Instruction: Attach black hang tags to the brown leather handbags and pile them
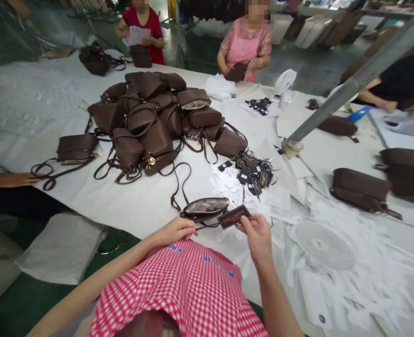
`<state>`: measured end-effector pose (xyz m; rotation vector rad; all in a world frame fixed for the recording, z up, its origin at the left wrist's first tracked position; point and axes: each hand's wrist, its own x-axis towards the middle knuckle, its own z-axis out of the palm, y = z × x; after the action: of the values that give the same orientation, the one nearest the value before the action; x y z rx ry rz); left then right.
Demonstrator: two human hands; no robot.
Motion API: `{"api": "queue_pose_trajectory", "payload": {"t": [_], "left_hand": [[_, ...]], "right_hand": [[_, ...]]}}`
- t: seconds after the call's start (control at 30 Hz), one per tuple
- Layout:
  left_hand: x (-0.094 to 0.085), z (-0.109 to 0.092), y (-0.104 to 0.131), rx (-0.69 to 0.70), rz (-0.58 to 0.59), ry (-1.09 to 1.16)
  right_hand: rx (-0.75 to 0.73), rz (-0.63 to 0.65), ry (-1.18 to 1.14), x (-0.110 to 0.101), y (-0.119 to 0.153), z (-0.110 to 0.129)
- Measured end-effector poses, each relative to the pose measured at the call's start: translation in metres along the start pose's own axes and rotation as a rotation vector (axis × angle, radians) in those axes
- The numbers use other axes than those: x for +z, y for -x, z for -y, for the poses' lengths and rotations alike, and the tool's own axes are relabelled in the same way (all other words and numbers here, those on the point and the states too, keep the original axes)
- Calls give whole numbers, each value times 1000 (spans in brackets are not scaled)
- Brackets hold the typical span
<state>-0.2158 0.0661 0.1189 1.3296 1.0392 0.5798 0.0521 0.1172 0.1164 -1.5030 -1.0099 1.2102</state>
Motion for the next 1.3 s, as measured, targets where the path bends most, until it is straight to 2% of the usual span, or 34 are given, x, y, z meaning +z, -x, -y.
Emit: {"api": "queue_pose_trajectory", "payload": {"t": [0.07,0.1,0.13,0.2,0.23,0.3,0.4,0.47,0.53,0.6,0.7,0.77,0.9,1.07,1.17,1.3], "left_hand": [[3,1,5,27,-19,-141],[5,-1,5,49,-32,-200],[7,-4,5,75,-45,-244],[10,-11,5,123,-68,-276],[10,-15,6,136,-83,-250],[8,-17,9,130,-134,-116],[0,-3,16,55,-231,164],[-6,17,19,-26,-282,357],[-10,40,20,-165,-355,560],[-11,62,18,-354,-415,767],[-7,85,9,-549,-375,1062],[-2,93,2,-549,-392,1175],[3,99,-10,-469,-531,1220],[0,99,-12,-480,-459,1275],[1,98,-13,-428,-470,1256],[-3,99,-19,-384,-406,1444]], "right_hand": [[-132,48,227,7,16,-8],[-183,151,283,15,26,-8],[-202,307,297,24,35,-8],[-146,651,248,46,51,-3],[-103,773,223,56,56,-1],[-38,880,229,73,61,2],[-28,912,367,87,54,6],[-141,937,524,92,45,12],[-328,965,693,97,36,19],[-438,981,801,101,29,26],[-404,968,842,108,22,29],[-406,963,870,111,18,25],[-584,975,1032,116,11,15],[-662,984,1231,120,6,5],[-694,959,1305,124,5,3],[-739,932,1368,131,3,7]]}}
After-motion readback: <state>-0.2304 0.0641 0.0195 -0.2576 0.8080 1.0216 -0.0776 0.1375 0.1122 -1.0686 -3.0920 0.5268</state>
